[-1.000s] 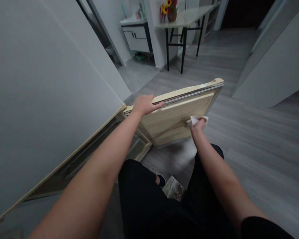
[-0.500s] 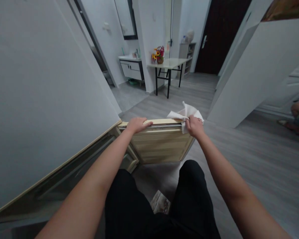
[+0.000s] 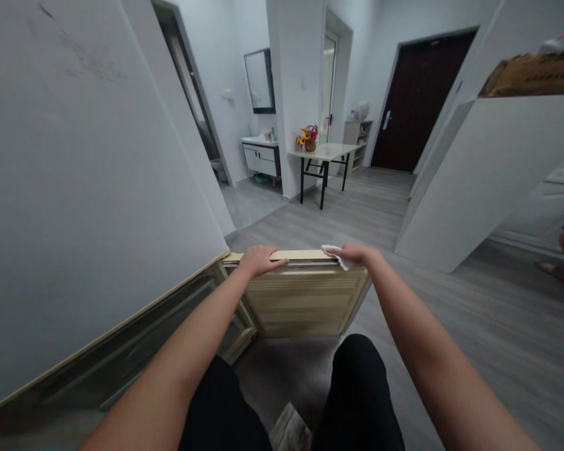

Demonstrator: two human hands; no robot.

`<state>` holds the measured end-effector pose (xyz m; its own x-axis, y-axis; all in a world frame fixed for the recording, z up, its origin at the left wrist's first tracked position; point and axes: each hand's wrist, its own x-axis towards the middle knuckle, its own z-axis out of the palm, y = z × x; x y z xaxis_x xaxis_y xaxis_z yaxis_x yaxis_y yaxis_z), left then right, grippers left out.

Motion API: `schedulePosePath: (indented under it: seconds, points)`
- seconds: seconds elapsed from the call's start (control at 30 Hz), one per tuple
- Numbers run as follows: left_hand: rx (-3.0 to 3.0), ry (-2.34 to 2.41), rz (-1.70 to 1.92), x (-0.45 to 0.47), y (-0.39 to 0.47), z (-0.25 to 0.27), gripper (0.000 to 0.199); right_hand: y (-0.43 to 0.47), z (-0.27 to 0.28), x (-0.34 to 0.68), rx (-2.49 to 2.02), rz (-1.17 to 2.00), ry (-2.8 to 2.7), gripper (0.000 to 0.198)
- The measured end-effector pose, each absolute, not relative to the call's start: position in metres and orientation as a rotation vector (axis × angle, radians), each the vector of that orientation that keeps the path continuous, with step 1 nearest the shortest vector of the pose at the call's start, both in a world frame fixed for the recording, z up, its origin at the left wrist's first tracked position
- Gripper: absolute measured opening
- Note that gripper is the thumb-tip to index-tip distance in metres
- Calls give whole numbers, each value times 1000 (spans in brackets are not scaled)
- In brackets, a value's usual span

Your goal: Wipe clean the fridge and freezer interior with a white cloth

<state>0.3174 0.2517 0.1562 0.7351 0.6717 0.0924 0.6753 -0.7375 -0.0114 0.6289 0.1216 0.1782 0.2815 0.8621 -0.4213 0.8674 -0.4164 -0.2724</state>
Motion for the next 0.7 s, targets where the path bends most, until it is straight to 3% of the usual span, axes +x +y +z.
schedulePosePath:
  seconds: [0.17, 0.7]
  points:
    - [-2913, -1067, -158, 313, 252, 155, 72, 128, 177, 627, 2489, -996, 1693, 97]
    - [-2917, -1057, -168, 313, 250, 156, 66, 128, 175, 631, 2474, -980, 1788, 82]
